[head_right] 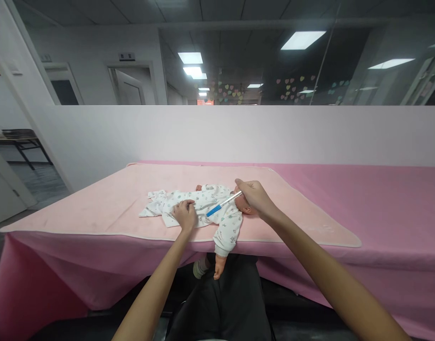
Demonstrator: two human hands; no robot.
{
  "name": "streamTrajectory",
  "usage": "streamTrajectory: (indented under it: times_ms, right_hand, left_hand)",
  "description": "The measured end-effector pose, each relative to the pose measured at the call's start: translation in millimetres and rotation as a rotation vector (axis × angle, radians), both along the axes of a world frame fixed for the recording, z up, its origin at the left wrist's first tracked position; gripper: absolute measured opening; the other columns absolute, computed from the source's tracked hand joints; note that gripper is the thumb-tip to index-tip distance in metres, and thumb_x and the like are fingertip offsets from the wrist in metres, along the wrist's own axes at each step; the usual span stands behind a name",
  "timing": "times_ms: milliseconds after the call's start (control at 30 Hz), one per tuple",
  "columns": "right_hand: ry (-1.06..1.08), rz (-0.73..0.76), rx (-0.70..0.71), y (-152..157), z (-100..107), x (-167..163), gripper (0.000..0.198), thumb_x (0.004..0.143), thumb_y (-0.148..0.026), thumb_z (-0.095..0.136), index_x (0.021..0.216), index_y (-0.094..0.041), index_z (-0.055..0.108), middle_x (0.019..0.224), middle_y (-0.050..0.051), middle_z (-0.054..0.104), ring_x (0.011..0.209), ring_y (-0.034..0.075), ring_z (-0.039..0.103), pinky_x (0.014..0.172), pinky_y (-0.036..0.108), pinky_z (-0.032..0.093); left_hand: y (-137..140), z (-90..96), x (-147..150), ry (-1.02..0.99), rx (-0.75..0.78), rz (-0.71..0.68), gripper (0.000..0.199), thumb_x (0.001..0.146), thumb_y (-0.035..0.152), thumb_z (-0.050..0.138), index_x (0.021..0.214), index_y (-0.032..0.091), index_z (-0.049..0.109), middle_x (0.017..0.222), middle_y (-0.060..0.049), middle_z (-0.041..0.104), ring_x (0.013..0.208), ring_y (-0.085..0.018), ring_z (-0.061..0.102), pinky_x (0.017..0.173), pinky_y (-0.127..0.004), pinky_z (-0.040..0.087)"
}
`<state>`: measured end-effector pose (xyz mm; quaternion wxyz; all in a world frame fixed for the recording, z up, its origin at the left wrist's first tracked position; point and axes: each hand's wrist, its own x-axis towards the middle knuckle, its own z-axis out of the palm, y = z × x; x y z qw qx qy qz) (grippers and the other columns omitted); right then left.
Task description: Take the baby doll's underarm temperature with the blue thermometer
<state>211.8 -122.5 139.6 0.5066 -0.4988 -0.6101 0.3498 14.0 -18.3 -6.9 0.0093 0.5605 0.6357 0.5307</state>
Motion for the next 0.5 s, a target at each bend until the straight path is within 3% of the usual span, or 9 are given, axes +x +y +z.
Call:
streamTrajectory:
  times_ms: [300, 500]
  right_hand:
    - [-0.047, -0.016, -0.008, 1.0, 1.3, -6.4, 0.049, 0.078, -0.050, 0.047, 0.042, -0.021, 0.029, 0.033, -0.007, 0.024, 0.031, 0.005, 0.019, 0.035, 0.022, 0.016]
    - [-0.174, -0.056, 0.066, 2.8, -0.1, -5.4, 0.051, 0.077, -0.053, 0.046, 0.042, -0.021, 0.027, 0.035, -0.007, 0.023, 0.034, 0.005, 0.020, 0.037, 0.023, 0.017]
  left_hand:
    - [-0.6, 0.4, 0.1, 0.011, 0.000, 0.002, 0.022, 0.079, 0.019, 0.041, 0.080, 0.025, 0.063, 0.090, -0.003, 0.065, 0.096, -0.024, 0.047, 0.088, -0.040, 0.027]
    - [-0.5, 0.4, 0.5, -0.003, 0.012, -0.003, 0.022, 0.079, 0.019, 0.042, 0.079, 0.025, 0.062, 0.089, -0.002, 0.065, 0.095, -0.023, 0.047, 0.088, -0.039, 0.027]
